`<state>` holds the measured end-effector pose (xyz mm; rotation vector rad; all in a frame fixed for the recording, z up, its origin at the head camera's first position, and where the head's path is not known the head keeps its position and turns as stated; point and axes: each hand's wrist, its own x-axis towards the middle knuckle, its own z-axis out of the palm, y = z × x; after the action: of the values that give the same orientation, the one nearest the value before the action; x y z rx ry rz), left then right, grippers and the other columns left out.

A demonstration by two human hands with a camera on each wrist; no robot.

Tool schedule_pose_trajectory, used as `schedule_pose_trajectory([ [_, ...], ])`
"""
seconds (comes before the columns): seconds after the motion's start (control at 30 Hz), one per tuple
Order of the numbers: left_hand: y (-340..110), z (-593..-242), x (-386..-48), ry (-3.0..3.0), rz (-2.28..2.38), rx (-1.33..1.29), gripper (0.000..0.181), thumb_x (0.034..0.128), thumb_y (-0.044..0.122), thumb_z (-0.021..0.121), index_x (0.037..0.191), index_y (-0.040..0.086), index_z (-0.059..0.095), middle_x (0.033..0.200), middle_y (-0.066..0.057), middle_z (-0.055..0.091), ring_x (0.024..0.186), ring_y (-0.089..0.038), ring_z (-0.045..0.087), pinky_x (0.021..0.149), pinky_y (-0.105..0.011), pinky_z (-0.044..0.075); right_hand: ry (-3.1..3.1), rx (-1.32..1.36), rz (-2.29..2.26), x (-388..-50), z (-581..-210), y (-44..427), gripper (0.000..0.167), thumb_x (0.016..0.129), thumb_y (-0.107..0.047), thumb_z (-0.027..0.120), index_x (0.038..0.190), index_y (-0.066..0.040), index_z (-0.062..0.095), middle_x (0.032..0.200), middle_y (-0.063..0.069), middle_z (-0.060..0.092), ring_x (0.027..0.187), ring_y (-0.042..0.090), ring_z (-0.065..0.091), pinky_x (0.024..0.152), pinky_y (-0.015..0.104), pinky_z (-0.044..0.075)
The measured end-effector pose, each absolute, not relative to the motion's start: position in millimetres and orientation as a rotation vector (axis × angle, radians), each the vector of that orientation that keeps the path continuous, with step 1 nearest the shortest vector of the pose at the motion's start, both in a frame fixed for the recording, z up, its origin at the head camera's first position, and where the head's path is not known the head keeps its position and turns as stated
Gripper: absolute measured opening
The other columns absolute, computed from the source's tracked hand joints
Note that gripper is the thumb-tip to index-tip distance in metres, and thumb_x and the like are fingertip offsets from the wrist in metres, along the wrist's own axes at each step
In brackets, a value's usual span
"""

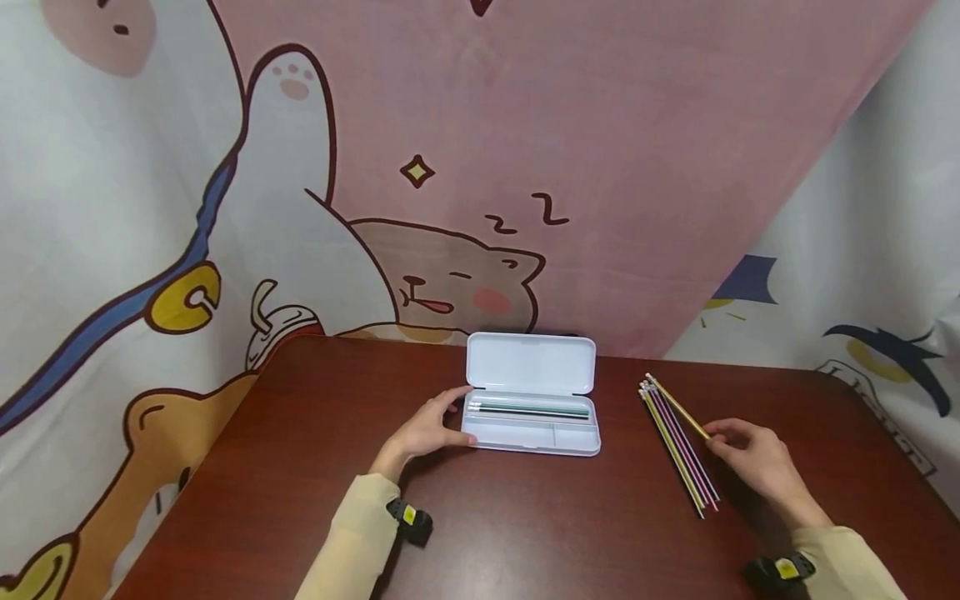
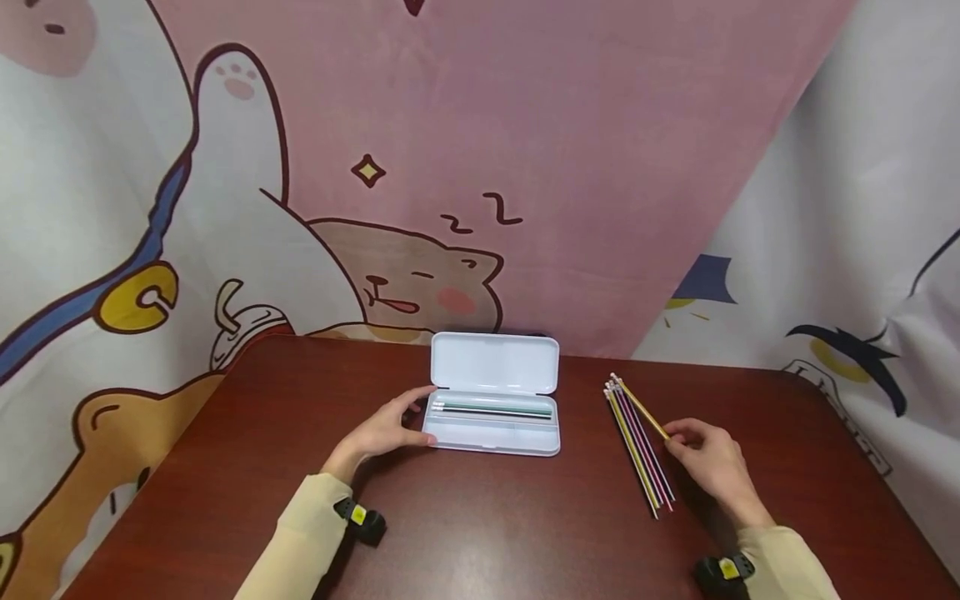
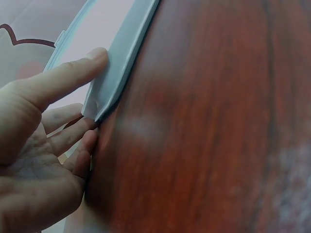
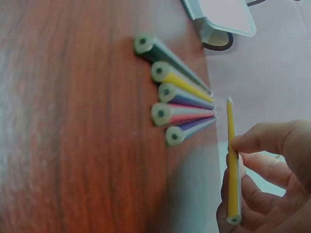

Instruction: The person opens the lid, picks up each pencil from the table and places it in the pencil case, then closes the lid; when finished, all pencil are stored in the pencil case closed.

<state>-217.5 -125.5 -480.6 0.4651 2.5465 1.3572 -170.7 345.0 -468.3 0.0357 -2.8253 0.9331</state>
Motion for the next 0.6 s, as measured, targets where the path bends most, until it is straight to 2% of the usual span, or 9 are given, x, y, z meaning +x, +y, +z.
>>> schedule_pose_trajectory([
  [0.6, -123, -481, -215, 2.539, 1.389, 0.468, 0.084, 0.0748, 0.02, 0.084, 0.146, 0.011, 0.04, 0.14, -0.013, 0.045, 0.122, -0.033, 0.042, 0.099, -0.054, 0.035, -2.784, 0.13, 0.995, -163, -456, 322, 0.012, 0.087, -0.003, 0.068, 0.098, 0.0, 0.07, 0.081, 0.006, 0.066, 0.06, 0.005, 0.051, 0.052, 0.026, 0.04],
])
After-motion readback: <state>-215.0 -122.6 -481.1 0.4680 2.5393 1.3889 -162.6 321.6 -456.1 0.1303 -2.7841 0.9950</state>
